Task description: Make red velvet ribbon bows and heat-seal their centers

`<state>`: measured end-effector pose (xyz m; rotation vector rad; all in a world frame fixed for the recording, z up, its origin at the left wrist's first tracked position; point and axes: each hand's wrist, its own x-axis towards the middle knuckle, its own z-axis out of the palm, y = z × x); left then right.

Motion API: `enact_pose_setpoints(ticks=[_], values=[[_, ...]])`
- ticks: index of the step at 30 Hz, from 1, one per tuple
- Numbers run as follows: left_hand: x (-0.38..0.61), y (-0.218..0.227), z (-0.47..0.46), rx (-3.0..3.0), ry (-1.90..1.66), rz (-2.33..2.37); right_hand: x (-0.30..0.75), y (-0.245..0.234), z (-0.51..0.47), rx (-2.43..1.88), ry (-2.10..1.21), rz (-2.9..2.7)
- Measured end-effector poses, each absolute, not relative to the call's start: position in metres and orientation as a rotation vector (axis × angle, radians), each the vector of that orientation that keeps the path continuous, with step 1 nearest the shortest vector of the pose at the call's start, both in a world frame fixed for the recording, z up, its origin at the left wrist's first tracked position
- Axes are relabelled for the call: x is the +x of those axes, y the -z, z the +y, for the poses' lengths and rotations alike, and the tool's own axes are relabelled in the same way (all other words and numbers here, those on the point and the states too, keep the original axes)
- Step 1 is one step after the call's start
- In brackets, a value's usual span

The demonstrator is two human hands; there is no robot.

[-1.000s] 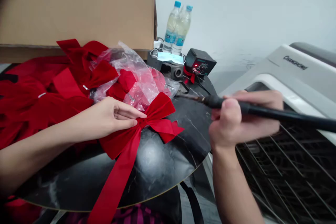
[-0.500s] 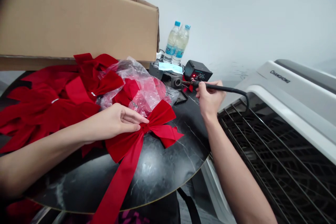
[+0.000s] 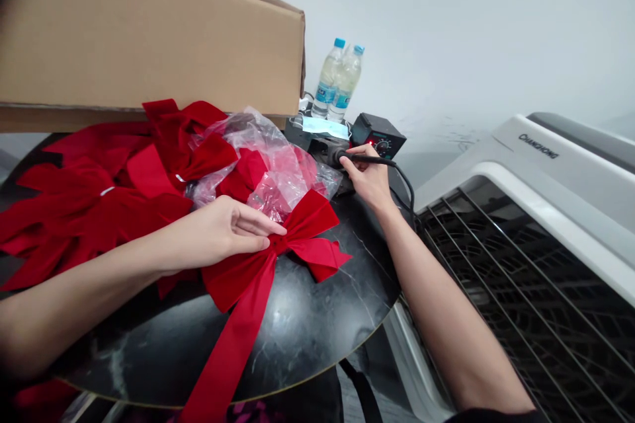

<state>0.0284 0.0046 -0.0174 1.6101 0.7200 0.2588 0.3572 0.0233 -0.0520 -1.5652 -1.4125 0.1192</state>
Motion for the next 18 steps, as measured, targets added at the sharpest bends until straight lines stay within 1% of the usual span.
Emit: enact_pose_setpoints(ticks=[7, 9, 12, 15, 17, 18], values=[[0.025, 0.019, 0.002, 1.602, -0.23, 0.635, 0.354, 0.052, 0.023, -1.654, -0.223, -1.318], [0.025, 0.011, -0.003, 1.592, -0.23, 0.58, 0.348, 0.048, 0.008, -1.705, -0.309, -1.287], [0.019, -0.016, -0.014, 1.586, -0.265, 0.566, 0.333, 0.035, -0.03, -1.768, -0.463, -1.324], [-0.02, -0.041, -0.021, 1.6, -0.409, 0.689, 0.308, 0.016, -0.066, -1.773, -0.543, -1.418], [-0.079, -0.04, -0.024, 1.545, -0.623, 0.924, 0.284, 0.0, -0.077, -1.738, -0.558, -1.485], [-0.118, -0.031, -0.026, 1.513, -0.761, 1.083, 0.27, -0.008, -0.078, -1.707, -0.568, -1.53]])
